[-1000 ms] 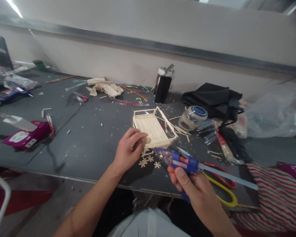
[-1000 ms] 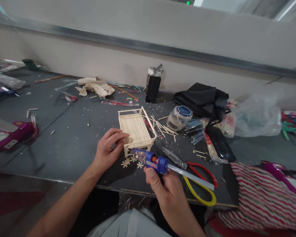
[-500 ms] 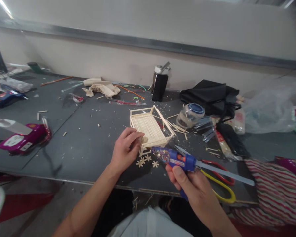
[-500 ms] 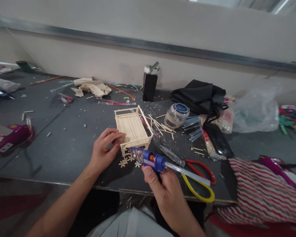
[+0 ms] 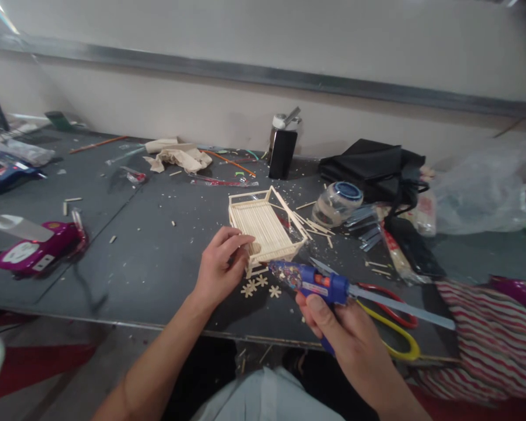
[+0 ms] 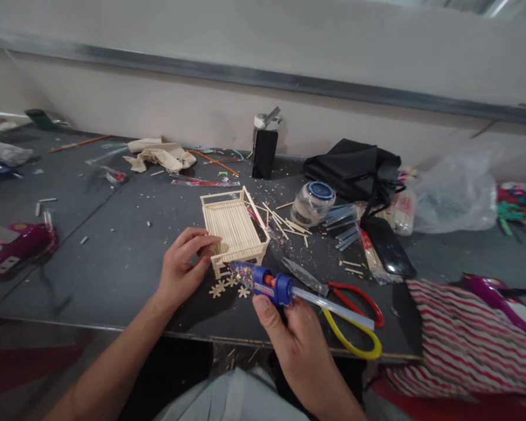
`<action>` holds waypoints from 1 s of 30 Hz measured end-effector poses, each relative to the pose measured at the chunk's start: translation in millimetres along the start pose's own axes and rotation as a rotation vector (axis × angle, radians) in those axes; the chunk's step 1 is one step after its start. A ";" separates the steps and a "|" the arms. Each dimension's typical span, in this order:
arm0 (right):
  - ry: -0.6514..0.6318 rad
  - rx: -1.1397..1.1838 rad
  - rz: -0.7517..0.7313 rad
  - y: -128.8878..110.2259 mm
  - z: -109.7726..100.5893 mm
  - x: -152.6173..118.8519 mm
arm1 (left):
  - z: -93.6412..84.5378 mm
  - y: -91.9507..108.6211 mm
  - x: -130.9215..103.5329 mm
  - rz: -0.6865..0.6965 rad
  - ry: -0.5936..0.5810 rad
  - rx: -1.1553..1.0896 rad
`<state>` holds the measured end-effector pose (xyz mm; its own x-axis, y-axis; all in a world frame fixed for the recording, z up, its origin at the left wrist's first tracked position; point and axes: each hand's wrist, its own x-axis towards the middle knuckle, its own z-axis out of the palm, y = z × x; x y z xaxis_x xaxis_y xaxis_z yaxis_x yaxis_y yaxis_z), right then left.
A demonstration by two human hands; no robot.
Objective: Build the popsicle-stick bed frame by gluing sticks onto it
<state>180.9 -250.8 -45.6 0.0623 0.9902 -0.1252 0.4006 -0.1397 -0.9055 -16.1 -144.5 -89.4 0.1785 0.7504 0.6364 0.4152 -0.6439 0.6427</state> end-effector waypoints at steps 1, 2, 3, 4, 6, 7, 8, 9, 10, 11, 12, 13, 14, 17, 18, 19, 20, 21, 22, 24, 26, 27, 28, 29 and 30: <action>0.003 0.001 -0.002 0.4 -0.1 -0.1 | 0.0 -0.1 0.0 0.000 0.000 0.001; 0.004 0.002 -0.003 0.7 -0.1 0.0 | -0.1 -0.2 -0.2 0.001 0.001 0.000; 0.006 0.003 -0.004 0.9 -0.1 0.1 | -0.1 -0.3 -0.3 0.002 0.002 -0.002; 0.008 0.002 -0.004 1.1 0.0 0.4 | -0.1 -0.4 -0.5 0.001 0.002 -0.004; 0.015 0.000 -0.002 1.4 0.4 1.1 | 0.1 -0.6 -0.9 -0.002 -0.002 -0.008; 0.018 -0.002 -0.001 1.5 0.6 1.5 | 0.2 -0.7 -0.9 -0.004 -0.002 -0.010; 0.019 -0.004 0.002 1.5 0.9 1.7 | 0.2 -0.7 -1.0 -0.006 -0.003 -0.012; 0.018 -0.006 0.005 1.5 1.1 1.9 | 0.3 -0.7 -1.0 -0.006 -0.003 -0.014; 0.011 -0.007 0.008 1.4 1.4 1.8 | 0.3 -0.7 -0.9 -0.005 -0.002 -0.017; 0.004 -0.007 0.011 1.2 1.5 1.6 | 0.2 -0.7 -0.8 -0.004 -0.001 -0.019; -0.002 -0.007 0.012 0.9 1.6 1.2 | 0.1 -0.6 -0.7 -0.005 -0.002 -0.020; -0.006 -0.007 0.013 0.6 1.6 0.7 | 0.0 -0.5 -0.6 -0.006 -0.002 -0.021; -0.007 -0.007 0.014 0.3 1.6 0.2 | -0.1 -0.3 -0.5 -0.008 -0.005 -0.022; -0.010 -0.011 0.021 0.0 1.9 -1.1 | -0.3 0.4 -0.4 -0.008 -0.007 -0.024; -0.012 -0.013 0.021 0.1 2.2 -1.2 | -0.3 0.8 -0.6 -0.008 -0.006 -0.024; -0.014 -0.014 0.019 0.4 2.7 -1.2 | -0.5 1.1 -0.9 -0.008 -0.006 -0.024; -0.015 -0.013 0.014 0.8 3.2 -1.0 | -0.6 1.3 -1.3 -0.008 -0.007 -0.024; -0.016 -0.010 0.008 1.1 3.8 -0.8 | -0.8 1.3 -1.7 -0.008 -0.007 -0.025; -0.014 -0.008 0.002 1.4 4.4 -0.5 | -1.0 1.2 -2.1 -0.008 -0.008 -0.024; -0.013 -0.002 -0.010 1.5 5.5 0.2 | -1.3 0.7 -2.6 -0.005 -0.014 -0.023; -0.015 -0.002 -0.026 1.0 6.0 0.6 | -1.4 0.0 -2.5 -0.004 -0.017 -0.021; -0.015 -0.004 -0.034 0.6 6.1 0.7 | -1.3 -0.3 -2.3 -0.003 -0.016 -0.019; -0.017 -0.008 -0.041 0.1 6.1 0.7 | -1.2 -0.4 -2.1 0.001 -0.014 -0.018; -0.017 -0.011 -0.044 -0.4 6.0 0.6 | -1.0 -0.3 -1.9 0.003 -0.010 -0.017; -0.017 -0.015 -0.045 -0.8 5.9 0.5 | -0.9 -0.1 -1.7 0.006 -0.007 -0.016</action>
<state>175.2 -250.2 -47.3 0.0283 0.9954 -0.0918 0.4161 -0.0953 -0.9043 -17.3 -145.8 -90.2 0.1875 0.7477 0.6370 0.3997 -0.6505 0.6458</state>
